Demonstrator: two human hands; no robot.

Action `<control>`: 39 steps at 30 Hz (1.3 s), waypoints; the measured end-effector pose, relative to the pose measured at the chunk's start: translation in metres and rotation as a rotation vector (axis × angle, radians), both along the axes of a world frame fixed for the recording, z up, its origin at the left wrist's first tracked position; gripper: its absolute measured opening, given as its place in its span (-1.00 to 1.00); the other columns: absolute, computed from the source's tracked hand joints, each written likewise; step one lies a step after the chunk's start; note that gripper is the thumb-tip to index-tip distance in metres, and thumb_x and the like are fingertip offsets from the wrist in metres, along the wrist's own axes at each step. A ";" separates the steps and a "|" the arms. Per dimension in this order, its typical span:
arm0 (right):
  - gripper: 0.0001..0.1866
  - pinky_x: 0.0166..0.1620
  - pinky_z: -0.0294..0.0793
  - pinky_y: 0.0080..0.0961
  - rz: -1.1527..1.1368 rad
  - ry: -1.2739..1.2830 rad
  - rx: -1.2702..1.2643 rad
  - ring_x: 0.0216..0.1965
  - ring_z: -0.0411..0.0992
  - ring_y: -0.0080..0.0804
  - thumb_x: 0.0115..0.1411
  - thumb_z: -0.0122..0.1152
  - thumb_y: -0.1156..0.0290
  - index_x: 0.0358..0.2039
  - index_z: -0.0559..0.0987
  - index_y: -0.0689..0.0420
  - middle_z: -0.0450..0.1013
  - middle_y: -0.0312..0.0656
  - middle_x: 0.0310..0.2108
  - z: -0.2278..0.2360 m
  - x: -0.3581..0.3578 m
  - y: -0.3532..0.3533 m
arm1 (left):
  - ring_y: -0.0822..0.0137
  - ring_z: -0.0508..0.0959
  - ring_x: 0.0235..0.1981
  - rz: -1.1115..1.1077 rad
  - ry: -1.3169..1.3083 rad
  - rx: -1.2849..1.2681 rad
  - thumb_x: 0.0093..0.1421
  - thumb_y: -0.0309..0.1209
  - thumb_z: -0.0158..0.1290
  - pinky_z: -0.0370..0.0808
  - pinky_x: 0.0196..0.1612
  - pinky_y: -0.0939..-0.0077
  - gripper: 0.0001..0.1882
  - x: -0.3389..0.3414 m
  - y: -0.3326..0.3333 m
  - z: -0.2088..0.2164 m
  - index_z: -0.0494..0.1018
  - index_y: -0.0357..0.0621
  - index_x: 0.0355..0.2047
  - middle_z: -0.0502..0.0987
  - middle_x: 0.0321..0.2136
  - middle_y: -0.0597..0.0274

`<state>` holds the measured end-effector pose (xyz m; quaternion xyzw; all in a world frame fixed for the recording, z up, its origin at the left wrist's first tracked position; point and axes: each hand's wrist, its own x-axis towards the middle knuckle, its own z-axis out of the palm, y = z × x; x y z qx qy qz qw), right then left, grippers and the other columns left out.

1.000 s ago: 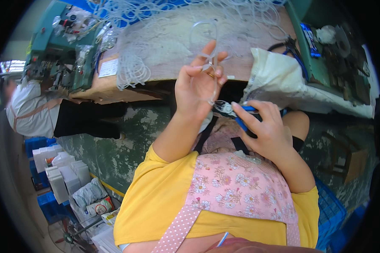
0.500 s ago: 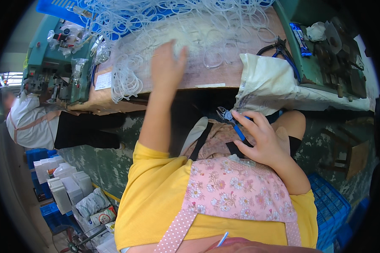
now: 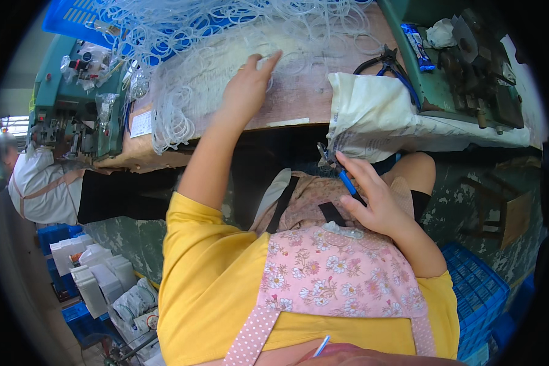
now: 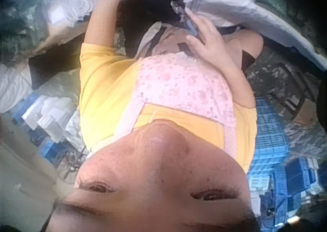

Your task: The person repeatedly picks up lengths of clear plastic tubing from a pile on the table and cuts them into shorter pieces using blue-handled wire cutters. The cut pieces are dropped back onto the table.

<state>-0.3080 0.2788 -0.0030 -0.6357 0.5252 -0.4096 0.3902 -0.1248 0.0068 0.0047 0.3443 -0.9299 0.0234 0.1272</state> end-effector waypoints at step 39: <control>-0.25 -0.18 0.45 -0.32 -0.139 0.328 -0.322 -0.24 0.39 -0.13 -0.15 0.39 0.42 0.17 0.48 -0.09 0.34 -0.05 -0.13 0.029 0.025 -0.014 | 0.34 0.35 -0.32 -0.346 1.928 1.634 -0.03 -0.47 -0.04 0.36 -0.14 0.42 -0.10 0.004 0.117 0.024 -0.02 0.00 0.39 0.33 -0.24 0.18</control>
